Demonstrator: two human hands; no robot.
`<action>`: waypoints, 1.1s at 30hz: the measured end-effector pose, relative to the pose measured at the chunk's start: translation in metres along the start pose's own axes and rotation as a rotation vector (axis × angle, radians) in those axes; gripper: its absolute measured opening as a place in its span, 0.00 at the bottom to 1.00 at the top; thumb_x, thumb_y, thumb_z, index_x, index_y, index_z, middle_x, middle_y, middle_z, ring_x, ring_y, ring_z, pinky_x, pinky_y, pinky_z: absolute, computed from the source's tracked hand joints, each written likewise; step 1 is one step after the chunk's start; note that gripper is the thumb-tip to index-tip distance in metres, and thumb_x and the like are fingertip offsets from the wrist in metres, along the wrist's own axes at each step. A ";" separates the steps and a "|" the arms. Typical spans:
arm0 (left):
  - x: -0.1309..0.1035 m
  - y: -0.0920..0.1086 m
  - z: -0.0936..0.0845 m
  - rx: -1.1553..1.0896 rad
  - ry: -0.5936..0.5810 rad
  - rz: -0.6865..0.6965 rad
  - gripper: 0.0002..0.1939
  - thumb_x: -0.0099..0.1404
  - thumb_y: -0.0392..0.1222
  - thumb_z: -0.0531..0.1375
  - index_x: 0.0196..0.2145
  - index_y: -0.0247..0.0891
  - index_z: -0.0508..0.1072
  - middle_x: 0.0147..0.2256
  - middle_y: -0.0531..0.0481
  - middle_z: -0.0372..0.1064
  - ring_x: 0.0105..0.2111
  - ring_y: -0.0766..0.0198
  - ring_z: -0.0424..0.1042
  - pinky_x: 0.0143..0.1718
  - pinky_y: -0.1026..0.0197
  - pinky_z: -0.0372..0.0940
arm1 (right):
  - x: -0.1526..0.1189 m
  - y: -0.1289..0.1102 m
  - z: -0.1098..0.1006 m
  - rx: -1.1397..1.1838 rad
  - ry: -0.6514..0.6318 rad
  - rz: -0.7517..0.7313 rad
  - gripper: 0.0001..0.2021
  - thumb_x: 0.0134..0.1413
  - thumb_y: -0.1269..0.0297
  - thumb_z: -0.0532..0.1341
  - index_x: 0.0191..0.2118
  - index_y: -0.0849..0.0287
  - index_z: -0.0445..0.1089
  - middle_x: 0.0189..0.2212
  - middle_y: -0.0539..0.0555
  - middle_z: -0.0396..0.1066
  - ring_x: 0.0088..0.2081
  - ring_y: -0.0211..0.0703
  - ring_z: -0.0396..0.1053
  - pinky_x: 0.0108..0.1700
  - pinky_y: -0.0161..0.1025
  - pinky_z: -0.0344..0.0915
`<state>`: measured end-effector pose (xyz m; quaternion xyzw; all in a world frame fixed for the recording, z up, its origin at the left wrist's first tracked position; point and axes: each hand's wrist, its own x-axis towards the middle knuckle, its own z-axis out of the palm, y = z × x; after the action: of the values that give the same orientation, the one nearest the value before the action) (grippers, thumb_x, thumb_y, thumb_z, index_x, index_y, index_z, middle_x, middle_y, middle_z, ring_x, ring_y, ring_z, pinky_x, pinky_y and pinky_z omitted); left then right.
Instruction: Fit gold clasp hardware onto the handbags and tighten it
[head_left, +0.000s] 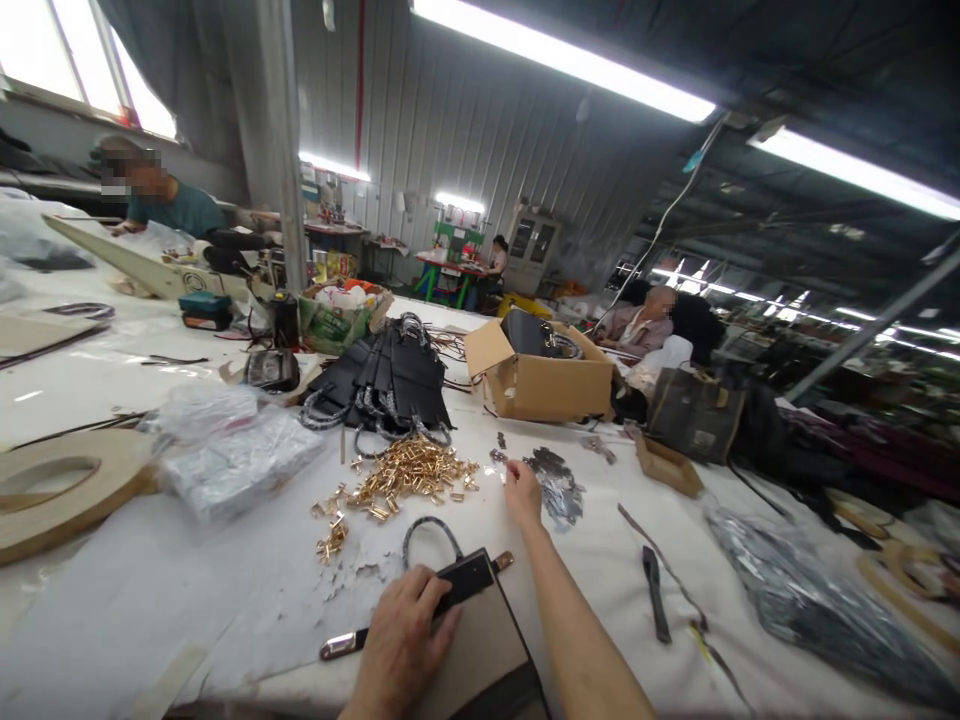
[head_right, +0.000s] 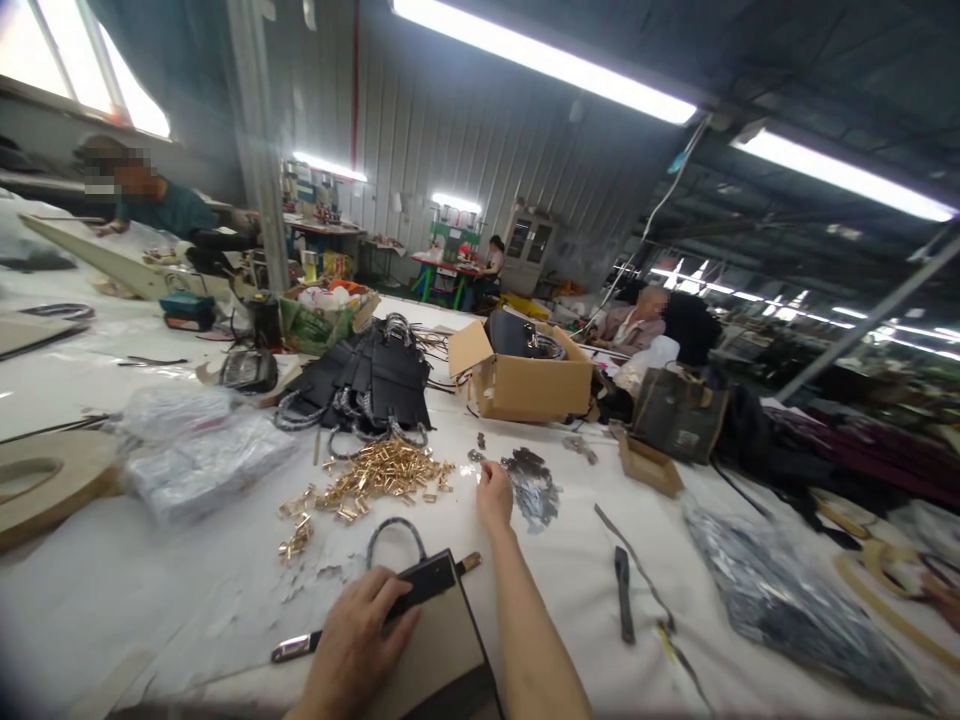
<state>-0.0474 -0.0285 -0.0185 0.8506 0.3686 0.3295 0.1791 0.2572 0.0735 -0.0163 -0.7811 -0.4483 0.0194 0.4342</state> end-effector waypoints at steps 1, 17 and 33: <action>0.000 0.000 0.000 -0.006 0.001 -0.003 0.07 0.69 0.42 0.63 0.44 0.44 0.73 0.41 0.48 0.71 0.42 0.54 0.73 0.43 0.53 0.69 | 0.003 0.005 -0.001 -0.007 -0.034 -0.016 0.17 0.58 0.67 0.56 0.47 0.60 0.78 0.44 0.60 0.77 0.46 0.51 0.73 0.53 0.44 0.67; 0.006 0.007 -0.010 0.000 -0.107 -0.141 0.15 0.65 0.49 0.67 0.45 0.43 0.71 0.43 0.48 0.69 0.43 0.54 0.71 0.45 0.53 0.67 | 0.020 0.017 0.016 0.108 -0.131 0.177 0.06 0.48 0.61 0.68 0.30 0.57 0.78 0.41 0.59 0.75 0.45 0.52 0.70 0.53 0.45 0.63; 0.035 0.042 -0.012 0.224 -0.310 0.013 0.14 0.66 0.39 0.64 0.49 0.38 0.72 0.44 0.43 0.70 0.47 0.51 0.67 0.51 0.51 0.65 | -0.122 -0.035 -0.069 0.825 -0.402 0.347 0.19 0.49 0.50 0.73 0.42 0.56 0.76 0.28 0.49 0.71 0.30 0.39 0.68 0.32 0.36 0.66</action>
<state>-0.0168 -0.0298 0.0283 0.9082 0.3653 0.1524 0.1358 0.1894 -0.0521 0.0072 -0.5879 -0.3416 0.4177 0.6027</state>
